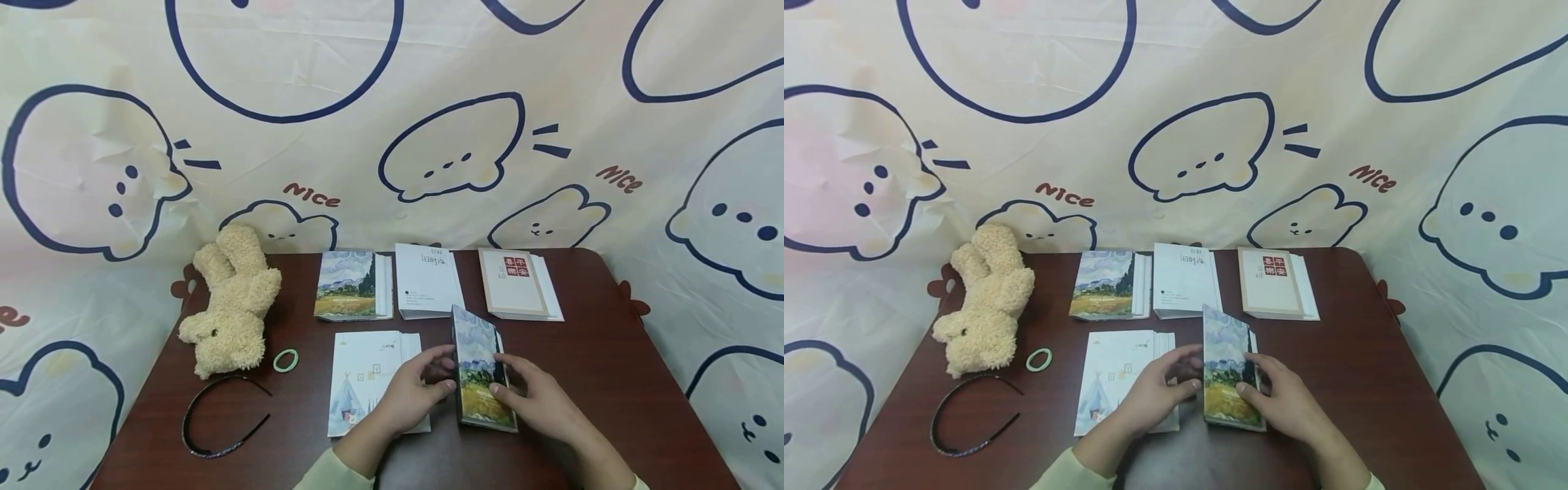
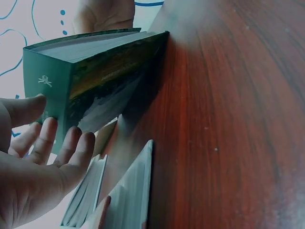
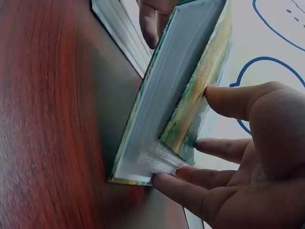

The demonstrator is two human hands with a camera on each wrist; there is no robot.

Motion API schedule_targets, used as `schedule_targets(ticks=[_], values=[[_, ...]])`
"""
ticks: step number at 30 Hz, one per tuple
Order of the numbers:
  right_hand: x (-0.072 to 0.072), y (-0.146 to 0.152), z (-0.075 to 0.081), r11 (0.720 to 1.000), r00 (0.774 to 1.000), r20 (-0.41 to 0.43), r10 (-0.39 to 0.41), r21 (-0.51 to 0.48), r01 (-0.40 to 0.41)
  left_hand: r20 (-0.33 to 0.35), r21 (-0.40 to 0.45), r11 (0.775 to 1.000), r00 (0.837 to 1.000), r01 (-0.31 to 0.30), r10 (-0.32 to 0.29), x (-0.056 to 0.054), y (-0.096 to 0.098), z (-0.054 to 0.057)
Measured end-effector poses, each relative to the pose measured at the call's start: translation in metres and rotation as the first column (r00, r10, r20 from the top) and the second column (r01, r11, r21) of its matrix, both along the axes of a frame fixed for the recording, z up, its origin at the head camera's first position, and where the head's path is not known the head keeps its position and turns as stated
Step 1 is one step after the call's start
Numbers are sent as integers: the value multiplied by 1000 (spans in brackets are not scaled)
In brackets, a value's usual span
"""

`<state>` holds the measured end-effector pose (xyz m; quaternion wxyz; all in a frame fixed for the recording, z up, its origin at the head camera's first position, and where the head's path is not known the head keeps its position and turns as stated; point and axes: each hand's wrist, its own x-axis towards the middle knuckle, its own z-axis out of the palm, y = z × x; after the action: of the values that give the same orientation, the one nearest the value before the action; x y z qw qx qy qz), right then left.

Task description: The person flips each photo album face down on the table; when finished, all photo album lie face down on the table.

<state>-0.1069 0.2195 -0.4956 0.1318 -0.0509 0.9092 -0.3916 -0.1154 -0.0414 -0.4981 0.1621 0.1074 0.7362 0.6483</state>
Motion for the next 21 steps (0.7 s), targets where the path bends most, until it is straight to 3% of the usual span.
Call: schedule_targets(ticks=[5,13,21], values=[[0,-4,2,1000,999,48,-20,-20,21,-3,24,999,1000,-26,26,0,2,4],[-1,-7,0,995,996,92,-18,-98,27,64,122,991,997,-48,41,3,5,11],[-2,-8,1,987,992,126,7,-158,13,73,153,988,997,-36,25,5,7,18]])
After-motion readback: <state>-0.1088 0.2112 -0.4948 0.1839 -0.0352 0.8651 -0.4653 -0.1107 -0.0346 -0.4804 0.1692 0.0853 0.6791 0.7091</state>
